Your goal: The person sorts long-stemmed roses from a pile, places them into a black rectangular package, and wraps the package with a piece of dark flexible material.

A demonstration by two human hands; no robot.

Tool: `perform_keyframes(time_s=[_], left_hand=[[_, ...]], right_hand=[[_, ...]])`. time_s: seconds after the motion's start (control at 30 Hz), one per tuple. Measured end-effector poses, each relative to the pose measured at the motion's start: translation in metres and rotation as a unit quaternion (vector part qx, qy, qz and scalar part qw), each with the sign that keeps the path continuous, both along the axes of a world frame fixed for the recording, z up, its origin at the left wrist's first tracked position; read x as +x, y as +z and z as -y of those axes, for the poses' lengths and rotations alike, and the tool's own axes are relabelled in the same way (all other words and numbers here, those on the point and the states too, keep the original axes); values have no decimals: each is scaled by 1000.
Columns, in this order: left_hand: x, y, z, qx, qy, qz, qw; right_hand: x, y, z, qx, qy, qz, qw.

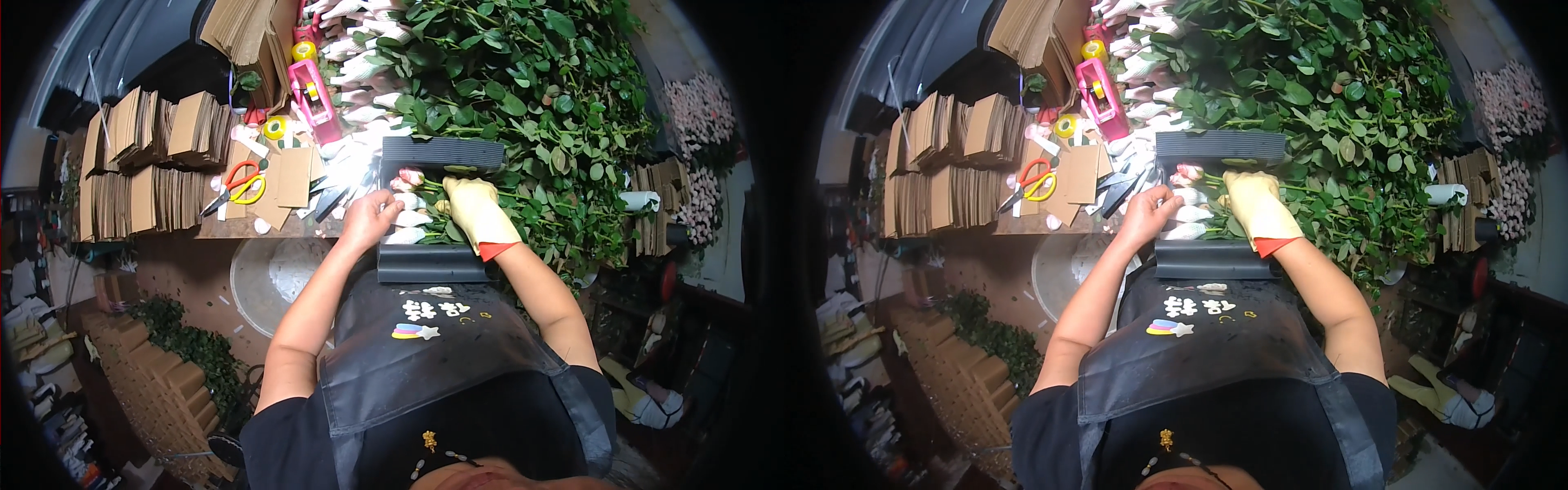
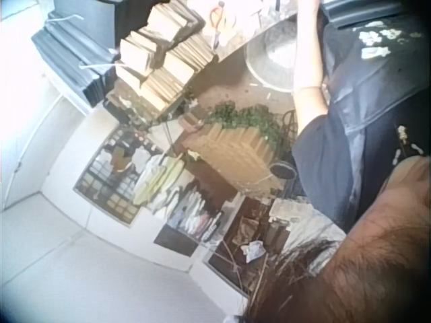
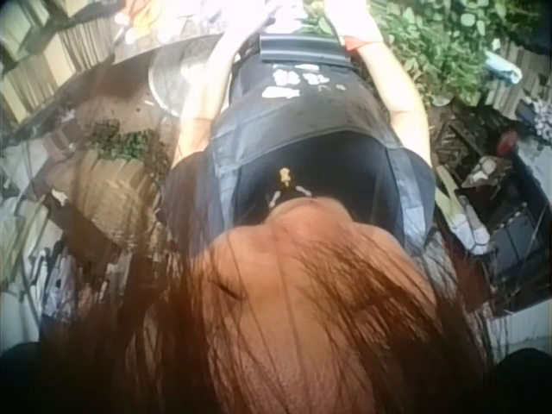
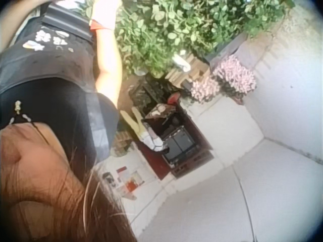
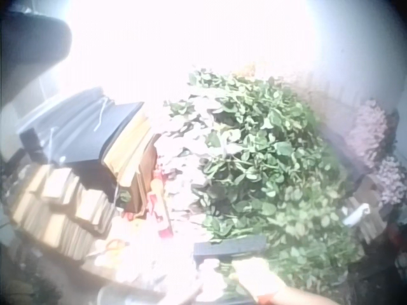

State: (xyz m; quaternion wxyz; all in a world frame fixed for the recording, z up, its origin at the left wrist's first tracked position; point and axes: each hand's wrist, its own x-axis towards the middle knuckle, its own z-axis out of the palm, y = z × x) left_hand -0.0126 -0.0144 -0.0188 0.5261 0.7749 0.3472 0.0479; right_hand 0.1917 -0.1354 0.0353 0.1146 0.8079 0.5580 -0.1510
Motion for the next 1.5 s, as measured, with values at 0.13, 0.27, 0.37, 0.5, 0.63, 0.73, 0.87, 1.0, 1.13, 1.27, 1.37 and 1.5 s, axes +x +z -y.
perform_keyframes(time_s=[0.13, 0.27, 0.37, 0.5, 0.63, 0.73, 0.87, 1.0, 1.13, 1.27, 1.37, 1.5], left_hand=[[-12, -17, 2, -26, 152, 162, 975], [-46, 3, -38, -270, 280, 221, 895], [-58, -13, -31, -80, 119, 107, 984], [-24, -9, -2, -60, 100, 29, 993], [-17, -11, 4, -101, 3, -5, 995], [-22, -1, 5, -141, 18, 13, 990], [-42, 17, -10, -242, 187, 87, 948], [-79, 27, -32, -274, 203, 37, 939], [-69, 8, -16, -68, 1, 36, 997], [-38, 12, -17, -106, -124, -35, 986], [-32, 9, -12, -147, -131, -50, 979], [-48, -2, 10, -125, 7, 4, 992]], right_hand=[[-1, 0, 2, -2, -14, 15, 1000], [9, 12, 14, 61, 0, -69, 996], [14, 47, 7, -39, -11, -157, 987], [-2, 7, 10, 6, 34, -9, 999], [-19, 9, 0, -65, -11, 43, 997], [-17, 0, 2, -60, -17, 63, 996], [-11, 17, 4, -79, -27, 15, 996], [0, 72, 28, 49, -27, -170, 984], [-13, 93, 31, 190, 35, -218, 957], [-22, 84, 16, -41, 91, -245, 964], [-31, 66, -2, -108, 104, -200, 968], [-29, 16, 0, -127, 166, -169, 963]])
